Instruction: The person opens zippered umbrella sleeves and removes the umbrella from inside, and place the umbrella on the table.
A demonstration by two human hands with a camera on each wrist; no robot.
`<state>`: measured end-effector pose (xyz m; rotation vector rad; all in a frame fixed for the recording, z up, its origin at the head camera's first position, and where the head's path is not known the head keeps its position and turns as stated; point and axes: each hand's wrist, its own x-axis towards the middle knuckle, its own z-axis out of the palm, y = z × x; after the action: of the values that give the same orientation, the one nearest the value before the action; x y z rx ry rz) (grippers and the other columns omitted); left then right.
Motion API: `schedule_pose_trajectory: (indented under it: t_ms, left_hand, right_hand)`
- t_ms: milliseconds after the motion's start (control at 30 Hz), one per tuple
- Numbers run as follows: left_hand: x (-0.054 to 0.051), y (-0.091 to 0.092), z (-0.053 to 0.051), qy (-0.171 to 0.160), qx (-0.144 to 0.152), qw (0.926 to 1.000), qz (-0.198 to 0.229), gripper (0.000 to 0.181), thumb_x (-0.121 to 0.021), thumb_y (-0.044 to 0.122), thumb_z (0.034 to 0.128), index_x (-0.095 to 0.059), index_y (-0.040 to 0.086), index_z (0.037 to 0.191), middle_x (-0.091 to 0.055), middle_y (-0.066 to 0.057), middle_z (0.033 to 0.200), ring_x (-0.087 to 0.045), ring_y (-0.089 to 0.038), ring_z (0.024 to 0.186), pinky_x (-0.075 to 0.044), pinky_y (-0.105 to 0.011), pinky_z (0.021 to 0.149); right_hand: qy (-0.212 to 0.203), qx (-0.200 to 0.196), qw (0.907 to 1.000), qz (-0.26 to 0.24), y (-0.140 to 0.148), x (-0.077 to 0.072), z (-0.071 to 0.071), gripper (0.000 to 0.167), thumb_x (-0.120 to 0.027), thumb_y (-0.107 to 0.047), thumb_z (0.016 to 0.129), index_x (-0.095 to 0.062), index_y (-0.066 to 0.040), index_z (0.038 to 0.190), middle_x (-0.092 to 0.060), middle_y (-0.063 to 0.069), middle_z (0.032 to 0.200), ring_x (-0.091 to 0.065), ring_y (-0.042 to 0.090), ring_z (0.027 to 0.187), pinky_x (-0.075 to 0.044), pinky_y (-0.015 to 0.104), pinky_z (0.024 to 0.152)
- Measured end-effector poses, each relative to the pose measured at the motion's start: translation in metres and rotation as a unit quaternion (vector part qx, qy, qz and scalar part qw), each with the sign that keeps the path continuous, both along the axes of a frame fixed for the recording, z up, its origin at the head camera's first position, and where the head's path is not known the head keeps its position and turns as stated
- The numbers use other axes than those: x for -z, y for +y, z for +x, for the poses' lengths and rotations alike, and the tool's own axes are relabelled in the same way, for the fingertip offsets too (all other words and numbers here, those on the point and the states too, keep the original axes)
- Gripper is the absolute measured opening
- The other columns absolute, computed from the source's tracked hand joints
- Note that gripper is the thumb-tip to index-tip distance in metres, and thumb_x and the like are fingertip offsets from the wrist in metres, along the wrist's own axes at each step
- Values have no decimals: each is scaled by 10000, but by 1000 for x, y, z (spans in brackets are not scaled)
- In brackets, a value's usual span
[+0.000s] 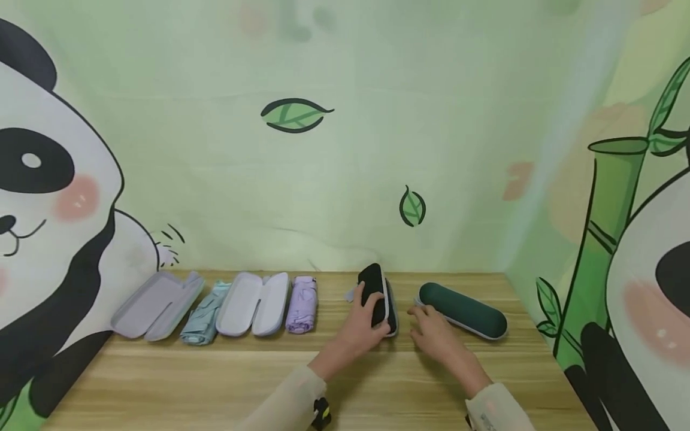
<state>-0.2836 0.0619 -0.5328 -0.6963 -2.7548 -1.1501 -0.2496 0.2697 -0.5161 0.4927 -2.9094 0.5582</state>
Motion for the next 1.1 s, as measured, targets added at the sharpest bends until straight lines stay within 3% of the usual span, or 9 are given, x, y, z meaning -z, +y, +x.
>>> schedule_pose_trajectory:
  t_ms: [133,400,533,633,733,800,900,967,1100]
  left_hand:
    - [2,-17,5,-297,-280,9942,992,591,-582,247,899,-417,163,1460,-211,-204,1612,-518,-351,1271,-482,-454,994]
    - [3,-40,11,-850,-754,9753,1892,524,-559,86,919,-369,59,1407,-409,-233,1391,-557,-294,1050,-555,-387,787]
    - [2,-46,12,-1039,-966,9678,2077,525,-574,26,925,-347,14,1399,-416,-297,1399,-546,-352,1123,-554,-438,854]
    - [3,-49,13,-884,-1090,9723,1870,609,-562,-6,918,-311,2,1473,-414,-328,1419,-515,-389,1209,-483,-521,984]
    - [5,-50,13,-616,-949,9832,1432,708,-532,-31,919,-254,44,1566,-340,-344,1486,-553,-408,1154,-531,-502,898]
    - [5,-49,13,-285,-790,9917,975,724,-540,-25,919,-274,65,1587,-287,-334,1526,-567,-419,1134,-554,-472,827]
    - [3,-50,11,556,-572,9964,-282,631,-606,41,924,-417,14,1526,-227,-273,1605,-494,-430,1292,-524,-463,965]
    - [1,-53,8,1302,-439,9790,-1503,547,-637,135,938,-517,-11,1451,-242,-199,1636,-335,-402,1455,-390,-473,1136]
    - [-4,-61,-2,2473,-53,8971,-3660,493,-595,265,964,-595,12,1387,-413,-92,1585,-203,-312,1542,-202,-442,1238]
  right_hand:
    - [5,-74,9999,-105,-5,-2,-1,369,-682,-68,944,-601,47,1285,-564,322,1261,-595,467,1156,-506,581,934]
    - [-87,-186,9997,-145,-16,-12,-5,394,-676,-71,946,-596,47,1314,-553,309,1275,-607,447,1121,-521,564,894]
    - [-156,-199,9994,-248,-26,-13,-10,406,-673,-69,947,-591,53,1325,-565,283,1263,-606,429,1138,-521,546,910]
    - [-175,-288,9990,-288,-34,-12,-13,404,-660,-72,953,-588,61,1327,-568,290,1266,-596,432,1156,-518,539,926]
    - [-110,-361,9990,-256,-40,-14,-15,392,-654,-76,954,-595,55,1319,-573,291,1263,-590,431,1162,-511,545,938]
    - [-86,-375,9990,-234,-43,-16,-15,393,-650,-77,959,-592,53,1325,-576,283,1259,-593,420,1152,-510,543,937]
    - [-159,-381,9988,-268,-45,-18,-16,392,-646,-74,965,-584,54,1330,-567,287,1268,-603,410,1133,-517,536,920]
    - [-200,-372,9987,-302,-44,-19,-17,392,-646,-75,967,-582,53,1331,-561,294,1282,-603,418,1140,-518,541,922]
    - [-325,-373,9983,-318,-42,-17,-18,391,-641,-79,975,-574,44,1339,-543,306,1312,-600,428,1155,-518,546,925]
